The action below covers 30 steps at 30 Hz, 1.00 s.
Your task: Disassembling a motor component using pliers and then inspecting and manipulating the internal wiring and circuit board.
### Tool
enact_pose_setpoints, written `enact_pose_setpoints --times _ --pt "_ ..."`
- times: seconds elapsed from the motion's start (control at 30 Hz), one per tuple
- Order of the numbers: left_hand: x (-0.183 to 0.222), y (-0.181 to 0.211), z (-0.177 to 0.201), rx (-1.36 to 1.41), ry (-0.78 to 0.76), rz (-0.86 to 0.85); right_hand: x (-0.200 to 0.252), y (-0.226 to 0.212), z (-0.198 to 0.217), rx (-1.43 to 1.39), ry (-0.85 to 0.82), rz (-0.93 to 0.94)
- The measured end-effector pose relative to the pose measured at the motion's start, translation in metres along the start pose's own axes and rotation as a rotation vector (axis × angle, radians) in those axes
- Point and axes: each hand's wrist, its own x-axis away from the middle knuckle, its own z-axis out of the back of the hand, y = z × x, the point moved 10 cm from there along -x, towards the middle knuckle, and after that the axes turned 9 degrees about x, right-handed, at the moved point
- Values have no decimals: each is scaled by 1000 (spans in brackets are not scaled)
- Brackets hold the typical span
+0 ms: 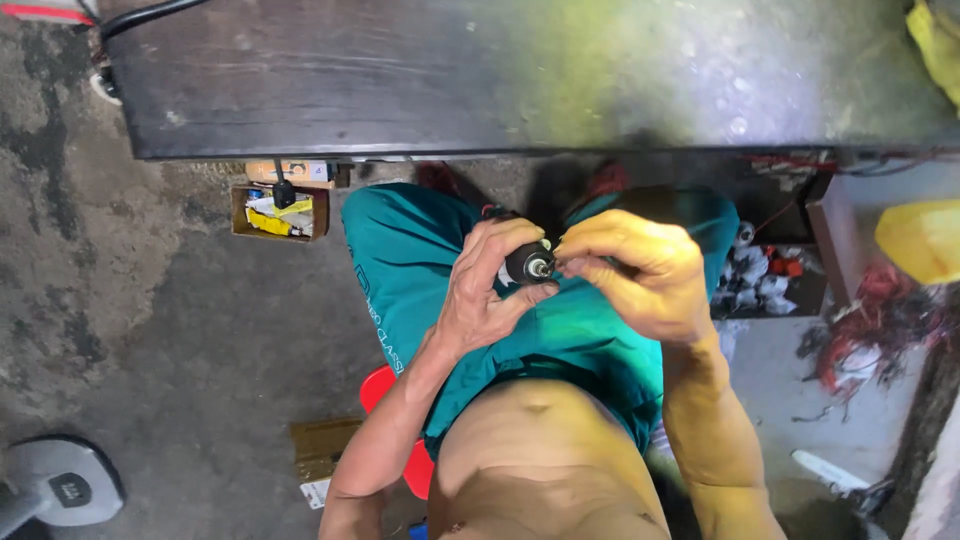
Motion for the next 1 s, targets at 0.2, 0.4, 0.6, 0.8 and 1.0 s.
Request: enact_pose_setpoints --times 0.2,0.4,0.6,0.8,1.0 --pt "-1 4 -24 -98 -66 -23 20 0 15 -46 100 -31" --pt "-13 13 -39 -160 -110 -54 31 0 32 -34 162 -94" --pt "-17 4 -58 -51 -110 -48 42 2 46 -91 259 -139" --pt "-20 -4 -71 86 -113 -25 55 9 55 -155 348 -166" --pt "-20 -8 -76 106 -103 -40 61 15 56 -100 383 -107"
